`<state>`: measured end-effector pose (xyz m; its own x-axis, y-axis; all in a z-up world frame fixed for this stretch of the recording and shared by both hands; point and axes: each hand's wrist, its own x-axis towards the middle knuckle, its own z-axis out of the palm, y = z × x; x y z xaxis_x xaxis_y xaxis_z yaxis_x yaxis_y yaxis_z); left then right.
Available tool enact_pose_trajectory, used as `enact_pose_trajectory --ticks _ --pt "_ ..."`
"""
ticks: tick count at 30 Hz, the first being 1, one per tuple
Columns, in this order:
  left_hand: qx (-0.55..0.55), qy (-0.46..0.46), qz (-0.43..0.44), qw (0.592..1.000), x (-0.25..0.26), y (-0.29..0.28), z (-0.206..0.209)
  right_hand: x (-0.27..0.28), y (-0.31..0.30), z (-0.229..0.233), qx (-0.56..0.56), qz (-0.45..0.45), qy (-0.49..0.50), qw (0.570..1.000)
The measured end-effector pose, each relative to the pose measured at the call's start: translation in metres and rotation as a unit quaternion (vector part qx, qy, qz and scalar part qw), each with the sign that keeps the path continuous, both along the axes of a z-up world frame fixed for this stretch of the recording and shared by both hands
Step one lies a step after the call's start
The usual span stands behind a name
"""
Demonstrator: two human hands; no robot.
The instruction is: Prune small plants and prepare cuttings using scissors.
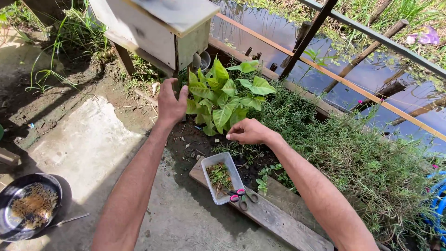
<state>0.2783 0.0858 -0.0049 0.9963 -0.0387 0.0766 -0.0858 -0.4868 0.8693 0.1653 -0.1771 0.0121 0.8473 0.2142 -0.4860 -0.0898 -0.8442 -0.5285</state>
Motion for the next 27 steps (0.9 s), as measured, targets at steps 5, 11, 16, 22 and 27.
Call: enact_pose_trajectory --ticks 5,11,16,22,27 --pt "0.059 -0.067 0.01 0.996 0.026 0.023 -0.132 0.031 -0.02 -0.138 -0.007 -0.032 -0.1 0.994" --pt "0.101 0.041 -0.051 0.993 0.018 0.007 -0.167 0.042 -0.028 -0.2 0.128 -0.073 -0.195 0.97" --pt "0.126 0.041 -0.093 0.987 0.042 -0.019 -0.194 0.071 -0.052 -0.258 0.045 -0.103 -0.267 0.957" --pt "0.204 0.071 -0.121 0.969 0.072 -0.056 -0.278 0.078 -0.053 -0.271 0.357 -0.335 -0.021 0.872" --pt "0.262 -0.031 -0.225 0.938 0.059 -0.066 -0.298 0.08 -0.041 -0.287 0.473 -0.314 -0.005 0.823"
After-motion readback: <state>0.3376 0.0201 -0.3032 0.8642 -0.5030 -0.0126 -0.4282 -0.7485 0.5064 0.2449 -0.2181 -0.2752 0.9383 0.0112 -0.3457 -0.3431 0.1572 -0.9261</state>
